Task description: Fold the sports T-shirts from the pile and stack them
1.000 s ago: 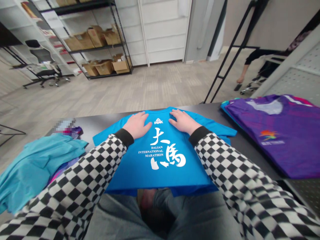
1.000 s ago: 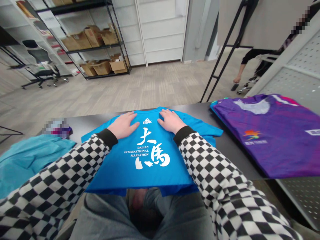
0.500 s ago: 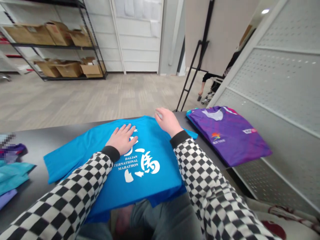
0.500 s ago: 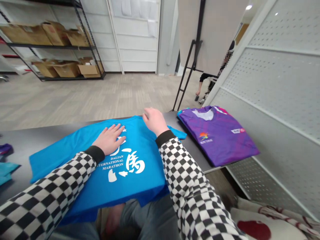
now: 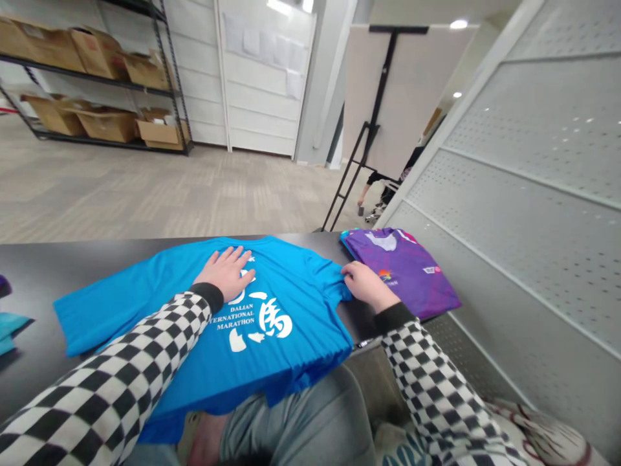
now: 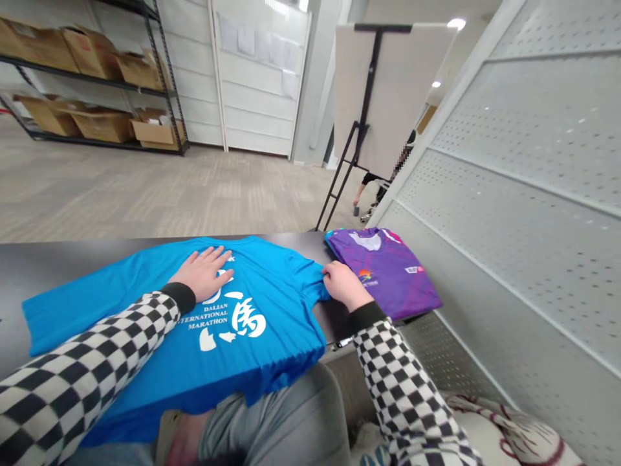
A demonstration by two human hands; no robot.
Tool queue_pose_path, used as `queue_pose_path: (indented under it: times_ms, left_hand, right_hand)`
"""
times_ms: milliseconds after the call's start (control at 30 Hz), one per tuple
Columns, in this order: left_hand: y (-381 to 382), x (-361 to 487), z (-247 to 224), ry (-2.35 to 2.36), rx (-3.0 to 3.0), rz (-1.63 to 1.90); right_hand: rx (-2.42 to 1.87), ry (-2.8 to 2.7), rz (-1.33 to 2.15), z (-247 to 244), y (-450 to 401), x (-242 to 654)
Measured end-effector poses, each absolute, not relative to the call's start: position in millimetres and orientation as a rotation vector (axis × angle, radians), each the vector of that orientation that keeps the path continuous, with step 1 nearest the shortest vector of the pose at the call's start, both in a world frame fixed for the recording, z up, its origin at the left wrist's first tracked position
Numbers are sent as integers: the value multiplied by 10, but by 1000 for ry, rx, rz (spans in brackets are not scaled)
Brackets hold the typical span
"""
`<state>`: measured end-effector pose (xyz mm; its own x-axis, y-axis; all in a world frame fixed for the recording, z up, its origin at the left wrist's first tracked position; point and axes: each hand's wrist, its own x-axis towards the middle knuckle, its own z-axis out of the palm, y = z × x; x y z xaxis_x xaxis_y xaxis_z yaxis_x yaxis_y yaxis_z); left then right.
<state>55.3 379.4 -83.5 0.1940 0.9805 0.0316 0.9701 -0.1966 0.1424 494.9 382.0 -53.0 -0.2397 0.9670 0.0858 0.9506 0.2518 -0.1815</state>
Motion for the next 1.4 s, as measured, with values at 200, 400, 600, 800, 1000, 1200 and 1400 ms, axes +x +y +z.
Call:
queue_pose_path:
  times_ms: [200,400,600,800,1000,1200,1400]
  left_hand:
    - [3797,566,-804,1928,2333,160]
    - [3776,580,-769,1919,2317,171]
    - [3795,569,-786,1911,2322,193]
    - [3810,556,-850,1905,2327,187]
    - [4067,716,-478,1918,2248,-152]
    - [4360,1409,-114,1948,2338,1]
    - [4500,2210,-516,1538,2466,185]
  right_hand:
    - [-1938,-2429,28,-423,4169,4912]
    - [-1845,-2444,-41,-265,4182,4805]
    - [-1665,-2247,-73,-490,3793,4792]
    - [-1653,-2029,-92,-941,3639,4881]
    - [-1699,-2008,-83,-952,3677,4864]
    - [-1749,-1998,-52,-881,3636,4826]
    - [-1742,-1995,-34,-880,3622,4832]
